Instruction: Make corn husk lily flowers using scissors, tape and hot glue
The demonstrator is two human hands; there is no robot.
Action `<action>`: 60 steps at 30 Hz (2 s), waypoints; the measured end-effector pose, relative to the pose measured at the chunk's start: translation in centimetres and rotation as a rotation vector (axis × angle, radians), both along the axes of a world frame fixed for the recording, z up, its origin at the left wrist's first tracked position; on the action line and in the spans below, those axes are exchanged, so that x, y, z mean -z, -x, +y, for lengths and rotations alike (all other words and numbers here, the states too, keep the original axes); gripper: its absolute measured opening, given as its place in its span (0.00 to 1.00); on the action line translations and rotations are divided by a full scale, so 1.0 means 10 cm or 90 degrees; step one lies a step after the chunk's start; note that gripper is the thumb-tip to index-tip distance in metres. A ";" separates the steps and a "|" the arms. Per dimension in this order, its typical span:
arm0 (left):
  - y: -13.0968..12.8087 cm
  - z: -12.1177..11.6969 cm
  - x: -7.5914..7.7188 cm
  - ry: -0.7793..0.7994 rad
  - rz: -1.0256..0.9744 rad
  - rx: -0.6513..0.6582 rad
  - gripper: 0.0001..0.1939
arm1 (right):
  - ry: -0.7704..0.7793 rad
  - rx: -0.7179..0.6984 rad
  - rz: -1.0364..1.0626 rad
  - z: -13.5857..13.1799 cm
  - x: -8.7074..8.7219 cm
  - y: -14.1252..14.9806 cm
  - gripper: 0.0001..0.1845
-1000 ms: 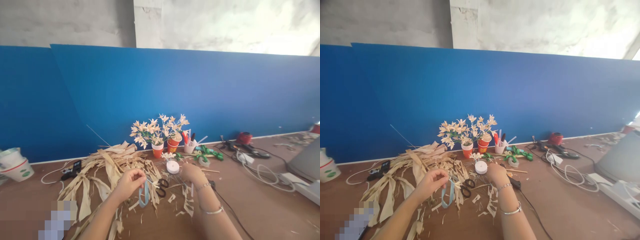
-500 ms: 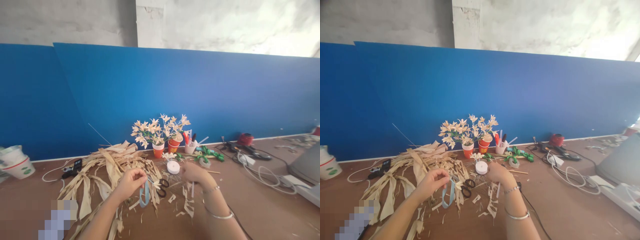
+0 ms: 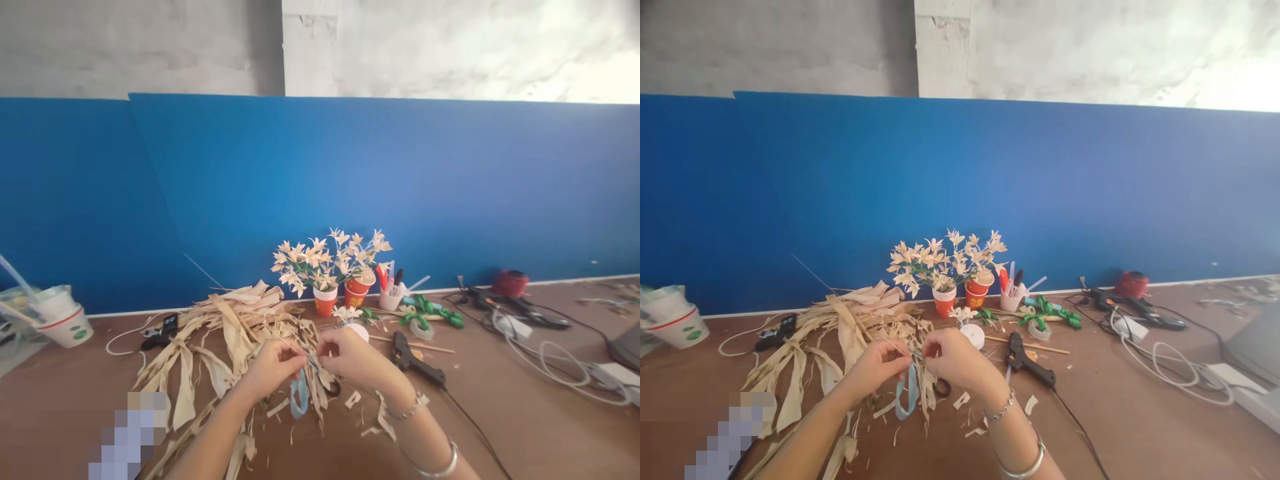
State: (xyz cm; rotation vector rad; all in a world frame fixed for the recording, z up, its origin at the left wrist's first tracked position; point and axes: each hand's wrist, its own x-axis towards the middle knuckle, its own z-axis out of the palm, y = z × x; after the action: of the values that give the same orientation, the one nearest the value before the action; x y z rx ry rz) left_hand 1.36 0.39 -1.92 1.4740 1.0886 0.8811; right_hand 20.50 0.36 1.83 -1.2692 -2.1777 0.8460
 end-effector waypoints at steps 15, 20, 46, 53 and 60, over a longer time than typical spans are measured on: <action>-0.02 -0.01 -0.02 -0.008 -0.009 -0.003 0.08 | 0.001 -0.014 -0.030 0.01 0.04 0.03 0.11; 0.07 0.03 -0.01 -0.030 -0.009 -0.038 0.08 | 0.006 0.006 -0.099 0.06 0.09 -0.07 0.14; 0.01 0.05 -0.01 -0.011 -0.083 -0.176 0.10 | -0.237 0.108 0.036 0.03 0.06 0.18 0.10; -0.01 0.07 0.08 0.022 -0.099 -0.189 0.10 | -0.379 0.086 -0.098 0.01 0.27 0.41 0.07; -0.02 0.09 0.10 0.025 -0.097 -0.176 0.10 | -0.443 0.097 -0.077 0.06 0.37 0.39 0.07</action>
State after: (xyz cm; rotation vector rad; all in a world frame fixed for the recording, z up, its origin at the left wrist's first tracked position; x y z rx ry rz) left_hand 1.52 1.29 -2.88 1.2196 1.2050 1.1398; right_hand 16.56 0.93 -1.88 -1.1094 -2.1395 -0.0698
